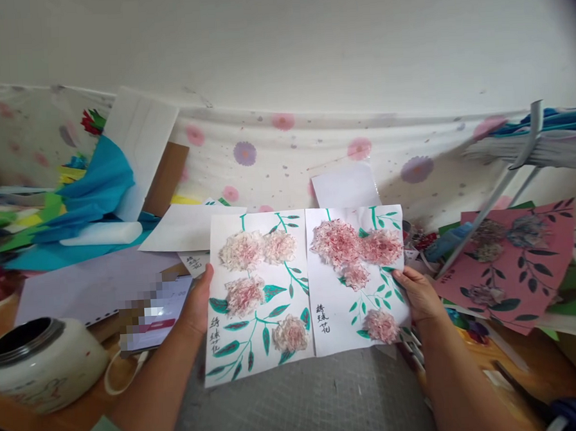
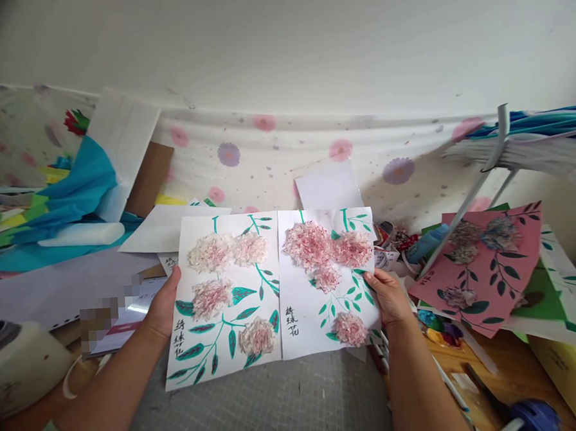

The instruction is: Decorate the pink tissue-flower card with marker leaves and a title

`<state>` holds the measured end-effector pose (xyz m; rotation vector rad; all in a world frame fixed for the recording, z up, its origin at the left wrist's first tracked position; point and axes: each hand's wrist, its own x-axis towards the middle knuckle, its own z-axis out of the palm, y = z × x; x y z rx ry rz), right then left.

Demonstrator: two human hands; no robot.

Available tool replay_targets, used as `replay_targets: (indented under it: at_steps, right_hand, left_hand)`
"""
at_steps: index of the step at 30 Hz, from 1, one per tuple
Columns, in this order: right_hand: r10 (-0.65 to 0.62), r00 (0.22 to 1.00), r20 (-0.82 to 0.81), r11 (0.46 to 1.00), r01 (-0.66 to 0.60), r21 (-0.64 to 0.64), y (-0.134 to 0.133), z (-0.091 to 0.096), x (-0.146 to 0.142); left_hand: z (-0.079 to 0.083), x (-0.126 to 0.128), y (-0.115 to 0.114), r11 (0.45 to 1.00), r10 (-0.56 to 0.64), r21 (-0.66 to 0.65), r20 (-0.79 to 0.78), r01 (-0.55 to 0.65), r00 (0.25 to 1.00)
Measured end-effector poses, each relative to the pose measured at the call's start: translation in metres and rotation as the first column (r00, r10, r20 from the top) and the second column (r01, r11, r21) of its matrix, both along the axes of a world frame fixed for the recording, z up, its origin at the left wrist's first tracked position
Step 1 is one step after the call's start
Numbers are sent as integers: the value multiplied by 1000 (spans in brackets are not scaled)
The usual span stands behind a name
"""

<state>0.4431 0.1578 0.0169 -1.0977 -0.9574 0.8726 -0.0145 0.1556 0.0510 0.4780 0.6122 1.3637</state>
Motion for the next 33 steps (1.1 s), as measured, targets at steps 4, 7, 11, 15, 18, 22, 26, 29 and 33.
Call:
replay_targets:
  at_steps: [4, 7, 11, 15, 18, 22, 26, 29, 33]
  right_hand:
    - [4, 1000, -13, 999, -5, -46, -1, 2, 1]
    - [12, 1000, -16, 998, -13, -60, -1, 3, 2]
    - [36, 999, -19, 997, -37, -69, -1, 5, 1]
    - [44, 999, -27, 996, -45, -72, -2, 6, 1]
    - [40, 998, -39, 996, -43, -79, -3, 7, 1]
    - [34, 998, -53, 996, -39, -83, -3, 8, 1]
    - [29, 997, -69, 996, -35, -84, -4, 9, 0]
    - [30, 996, -80, 996, -36, -87, -4, 11, -1]
    - [26, 996, -90, 996, -34, -86, -4, 12, -3]
  left_hand:
    - [2, 2, 0, 1000, 6, 8, 2, -6, 1000]
    - [2, 3, -2, 1000, 12, 25, 3, -12, 1000]
    - [2, 3, -2, 999, 12, 32, 2, -13, 1000]
    - [2, 1, -1, 1000, -12, 7, 1, 12, 1000]
    - [1, 0, 0, 1000, -28, -11, 3, 28, 1000]
    - [0, 0, 0, 1000, -13, -10, 4, 13, 1000]
    - [1, 1, -1, 1000, -3, -12, 9, 3, 1000]
    - [3, 1, -3, 999, -22, -26, 15, 22, 1000]
    - [8, 3, -5, 999, -41, -34, 22, 41, 999]
